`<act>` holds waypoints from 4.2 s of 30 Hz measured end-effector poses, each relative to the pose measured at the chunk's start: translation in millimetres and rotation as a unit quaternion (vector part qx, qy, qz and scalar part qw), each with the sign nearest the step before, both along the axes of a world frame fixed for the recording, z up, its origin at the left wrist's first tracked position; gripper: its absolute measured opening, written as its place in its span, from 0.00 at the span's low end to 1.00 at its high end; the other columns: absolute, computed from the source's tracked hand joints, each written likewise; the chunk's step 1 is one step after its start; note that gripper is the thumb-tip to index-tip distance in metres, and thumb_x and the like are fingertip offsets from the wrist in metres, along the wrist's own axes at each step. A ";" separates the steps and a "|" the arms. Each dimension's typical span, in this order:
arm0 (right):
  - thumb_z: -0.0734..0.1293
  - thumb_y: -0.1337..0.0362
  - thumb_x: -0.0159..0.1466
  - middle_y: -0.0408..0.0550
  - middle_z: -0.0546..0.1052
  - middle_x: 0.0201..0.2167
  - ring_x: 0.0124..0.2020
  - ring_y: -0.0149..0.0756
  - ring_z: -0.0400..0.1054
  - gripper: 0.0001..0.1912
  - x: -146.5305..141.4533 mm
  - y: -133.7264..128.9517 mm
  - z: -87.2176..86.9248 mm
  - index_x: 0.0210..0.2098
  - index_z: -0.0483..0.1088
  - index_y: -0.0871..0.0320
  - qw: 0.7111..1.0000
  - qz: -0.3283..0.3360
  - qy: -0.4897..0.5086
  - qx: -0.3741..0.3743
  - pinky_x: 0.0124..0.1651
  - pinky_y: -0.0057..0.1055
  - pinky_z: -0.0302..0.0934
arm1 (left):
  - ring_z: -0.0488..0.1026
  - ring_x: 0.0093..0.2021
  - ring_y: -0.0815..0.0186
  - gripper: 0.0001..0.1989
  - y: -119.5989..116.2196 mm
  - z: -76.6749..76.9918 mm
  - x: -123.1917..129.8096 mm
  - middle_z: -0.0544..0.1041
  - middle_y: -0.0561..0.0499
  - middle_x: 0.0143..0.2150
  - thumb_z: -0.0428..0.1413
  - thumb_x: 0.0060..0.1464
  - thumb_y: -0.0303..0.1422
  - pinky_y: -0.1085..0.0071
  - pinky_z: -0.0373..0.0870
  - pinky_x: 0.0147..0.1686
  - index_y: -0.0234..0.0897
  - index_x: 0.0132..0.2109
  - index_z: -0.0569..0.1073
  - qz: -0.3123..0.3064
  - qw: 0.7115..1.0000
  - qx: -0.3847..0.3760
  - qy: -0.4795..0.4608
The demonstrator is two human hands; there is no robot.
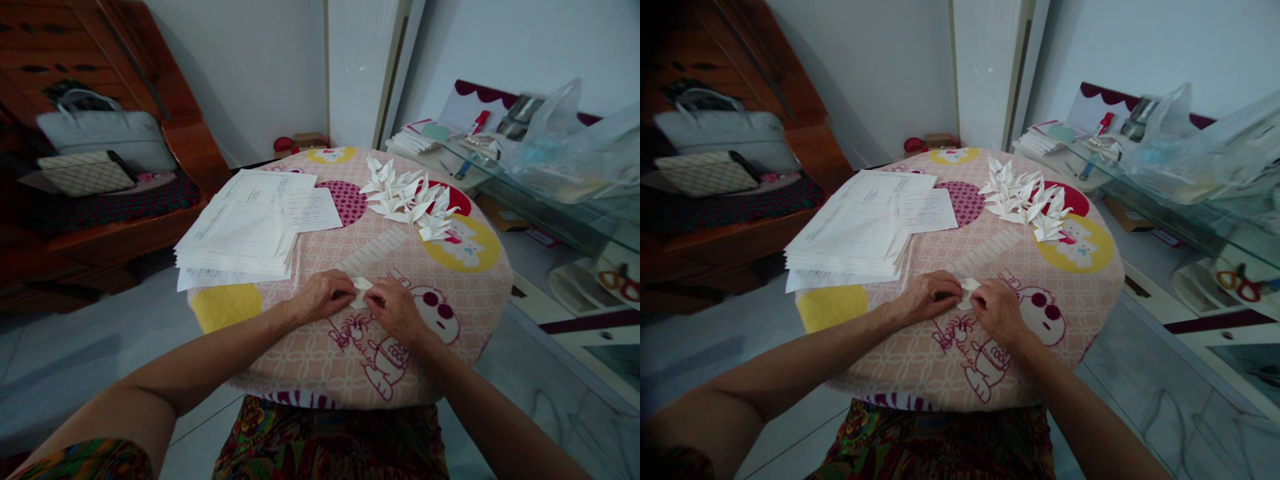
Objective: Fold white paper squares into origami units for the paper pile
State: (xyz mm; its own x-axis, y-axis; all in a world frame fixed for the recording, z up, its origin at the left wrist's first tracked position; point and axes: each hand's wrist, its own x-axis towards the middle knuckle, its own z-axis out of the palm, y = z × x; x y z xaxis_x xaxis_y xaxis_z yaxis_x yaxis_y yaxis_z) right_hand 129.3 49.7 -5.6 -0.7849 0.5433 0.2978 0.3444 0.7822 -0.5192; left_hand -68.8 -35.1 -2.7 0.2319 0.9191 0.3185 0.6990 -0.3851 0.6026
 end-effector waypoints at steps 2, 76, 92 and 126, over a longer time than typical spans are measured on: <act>0.64 0.72 0.61 0.46 0.72 0.27 0.33 0.37 0.64 0.08 -0.5 -0.1 -0.5 0.26 0.71 0.57 1.000 -0.006 0.001 0.005 0.38 0.32 0.56 | 0.74 0.40 0.65 0.07 0.1 -0.5 0.7 0.78 0.46 0.36 0.54 0.58 0.27 0.71 0.69 0.41 0.34 0.37 0.78 0.004 1.000 0.007 -0.009; 0.66 0.73 0.57 0.45 0.74 0.29 0.33 0.36 0.65 0.06 -3.8 -6.4 1.8 0.29 0.73 0.57 0.998 -0.046 0.003 -0.050 0.38 0.32 0.56 | 0.72 0.35 0.68 0.05 10.1 8.2 10.6 0.76 0.50 0.34 0.59 0.48 0.24 0.73 0.67 0.36 0.34 0.26 0.74 0.128 0.987 -0.084 -0.046; 0.65 0.71 0.62 0.48 0.73 0.28 0.35 0.39 0.66 0.10 -1.6 -8.2 -2.1 0.30 0.78 0.56 0.999 -0.031 -0.013 0.026 0.39 0.32 0.57 | 0.70 0.31 0.68 0.06 15.2 5.6 14.4 0.74 0.52 0.30 0.59 0.46 0.24 0.72 0.63 0.33 0.34 0.24 0.71 0.159 0.983 -0.086 0.008; 0.60 0.70 0.67 0.52 0.72 0.31 0.37 0.42 0.62 0.14 -0.2 -13.8 2.4 0.38 0.78 0.57 0.972 0.022 -0.132 0.195 0.37 0.35 0.55 | 0.72 0.54 0.62 0.19 -13.1 -7.7 -6.5 0.75 0.41 0.54 0.49 0.56 0.18 0.61 0.72 0.53 0.35 0.52 0.75 -0.012 0.997 0.061 0.036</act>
